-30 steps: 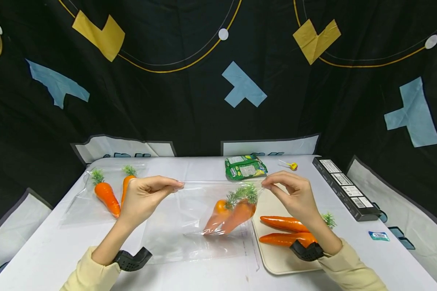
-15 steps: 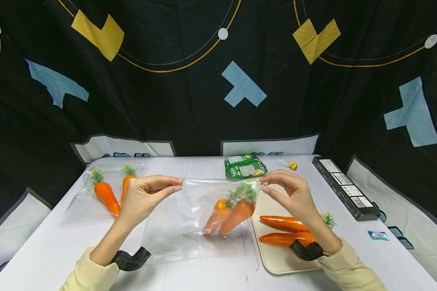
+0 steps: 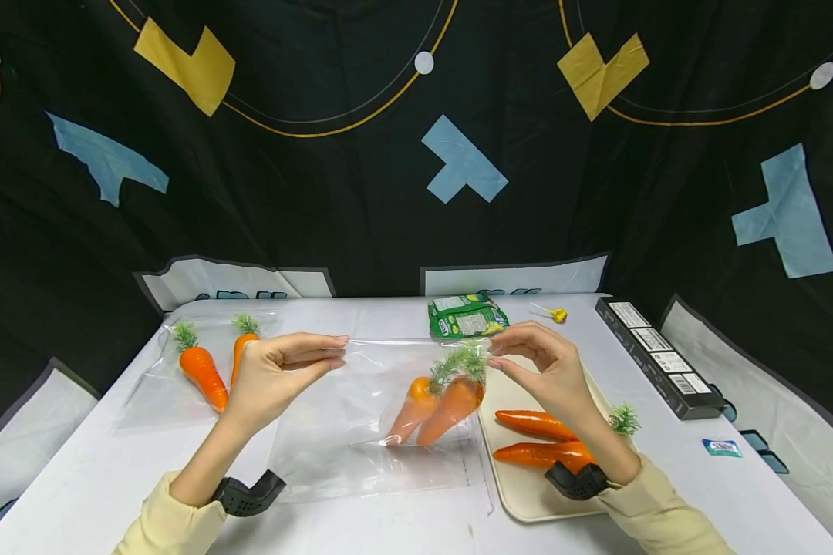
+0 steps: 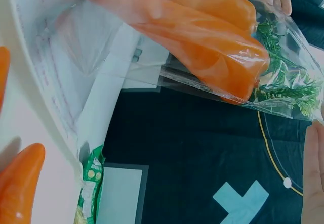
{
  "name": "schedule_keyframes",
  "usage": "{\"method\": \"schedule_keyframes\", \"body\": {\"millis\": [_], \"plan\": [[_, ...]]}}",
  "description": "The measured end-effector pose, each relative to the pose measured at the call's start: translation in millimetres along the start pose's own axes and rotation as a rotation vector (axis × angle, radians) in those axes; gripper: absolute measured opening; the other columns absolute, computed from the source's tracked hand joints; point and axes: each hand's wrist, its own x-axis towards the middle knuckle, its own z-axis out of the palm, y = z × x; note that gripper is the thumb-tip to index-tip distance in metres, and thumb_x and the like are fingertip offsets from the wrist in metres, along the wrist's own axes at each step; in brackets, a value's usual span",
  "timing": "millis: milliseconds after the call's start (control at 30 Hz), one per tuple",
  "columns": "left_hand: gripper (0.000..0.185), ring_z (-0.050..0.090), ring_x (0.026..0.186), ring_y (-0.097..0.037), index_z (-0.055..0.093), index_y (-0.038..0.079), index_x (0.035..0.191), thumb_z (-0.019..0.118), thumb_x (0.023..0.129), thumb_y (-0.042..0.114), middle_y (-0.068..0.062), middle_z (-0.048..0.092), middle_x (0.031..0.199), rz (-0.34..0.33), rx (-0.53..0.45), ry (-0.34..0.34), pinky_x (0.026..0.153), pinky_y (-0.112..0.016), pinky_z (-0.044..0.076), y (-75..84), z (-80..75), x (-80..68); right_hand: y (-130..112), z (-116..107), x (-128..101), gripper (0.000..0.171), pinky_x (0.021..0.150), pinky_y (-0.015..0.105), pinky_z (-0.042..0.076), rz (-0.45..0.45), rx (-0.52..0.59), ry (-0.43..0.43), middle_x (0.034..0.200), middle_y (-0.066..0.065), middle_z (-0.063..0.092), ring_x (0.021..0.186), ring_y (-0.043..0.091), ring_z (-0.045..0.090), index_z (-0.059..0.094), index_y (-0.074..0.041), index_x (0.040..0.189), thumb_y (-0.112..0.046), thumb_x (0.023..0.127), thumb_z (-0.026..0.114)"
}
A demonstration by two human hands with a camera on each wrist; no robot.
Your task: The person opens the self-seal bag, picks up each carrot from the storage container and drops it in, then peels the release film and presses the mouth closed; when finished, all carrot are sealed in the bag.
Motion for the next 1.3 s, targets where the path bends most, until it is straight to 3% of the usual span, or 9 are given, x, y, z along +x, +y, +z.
{"method": "schedule_keyframes", "body": {"millis": [233, 533, 767, 1000, 1300], "plan": [[0.031, 0.071, 0.084, -0.018, 0.074, -0.002, 0.098, 0.075, 0.071, -0.017, -0.013, 0.073, 0.097, 0.079, 0.06, 0.048, 0.071, -0.03, 0.057, 7.2, -9.9, -0.9, 0.1, 10.5, 9.0, 0.024, 0.083, 0.033, 0.055, 0.048, 0.012, 0.019, 0.098, 0.014, 0.066, 0.091, 0.02, 0.067, 0.066, 0.006, 0.1, 0.016, 0.079, 0.07], [0.035, 0.071, 0.086, -0.018, 0.073, -0.005, 0.1, 0.076, 0.069, -0.019, -0.013, 0.073, 0.098, 0.04, 0.129, 0.101, 0.073, -0.029, 0.056, 20.4, -35.9, -0.1, 4.6, 30.4, 33.8, 0.024, 0.082, 0.034, 0.056, 0.047, 0.028, -0.03, 0.098, 0.016, 0.066, 0.088, 0.021, 0.067, 0.066, 0.004, 0.101, 0.015, 0.08, 0.069], [0.037, 0.07, 0.088, -0.006, 0.071, -0.005, 0.102, 0.075, 0.069, -0.021, -0.003, 0.074, 0.098, 0.026, 0.301, 0.135, 0.075, -0.022, 0.054, 20.8, -54.7, 10.5, 16.1, 44.2, 62.6, 0.02, 0.079, 0.034, 0.056, 0.054, 0.038, -0.036, 0.097, 0.017, 0.068, 0.088, 0.021, 0.068, 0.066, 0.004, 0.099, 0.012, 0.081, 0.07], [0.032, 0.068, 0.09, -0.002, 0.072, 0.0, 0.107, 0.074, 0.077, -0.012, 0.007, 0.072, 0.1, -0.031, 0.372, 0.168, 0.076, -0.018, 0.052, 11.7, -73.1, 20.9, 32.7, 58.7, 88.9, 0.019, 0.078, 0.032, 0.057, 0.066, -0.006, -0.04, 0.098, 0.011, 0.07, 0.088, 0.02, 0.068, 0.068, 0.0, 0.101, 0.005, 0.083, 0.072], [0.028, 0.065, 0.09, 0.006, 0.071, 0.0, 0.108, 0.074, 0.08, -0.005, 0.012, 0.071, 0.098, -0.092, 0.437, 0.202, 0.076, -0.012, 0.05, -6.8, -94.4, 29.6, 29.9, 81.4, 113.0, 0.017, 0.077, 0.032, 0.057, 0.11, 0.015, -0.048, 0.097, 0.02, 0.069, 0.088, 0.029, 0.068, 0.065, 0.009, 0.1, 0.011, 0.084, 0.068]]}}
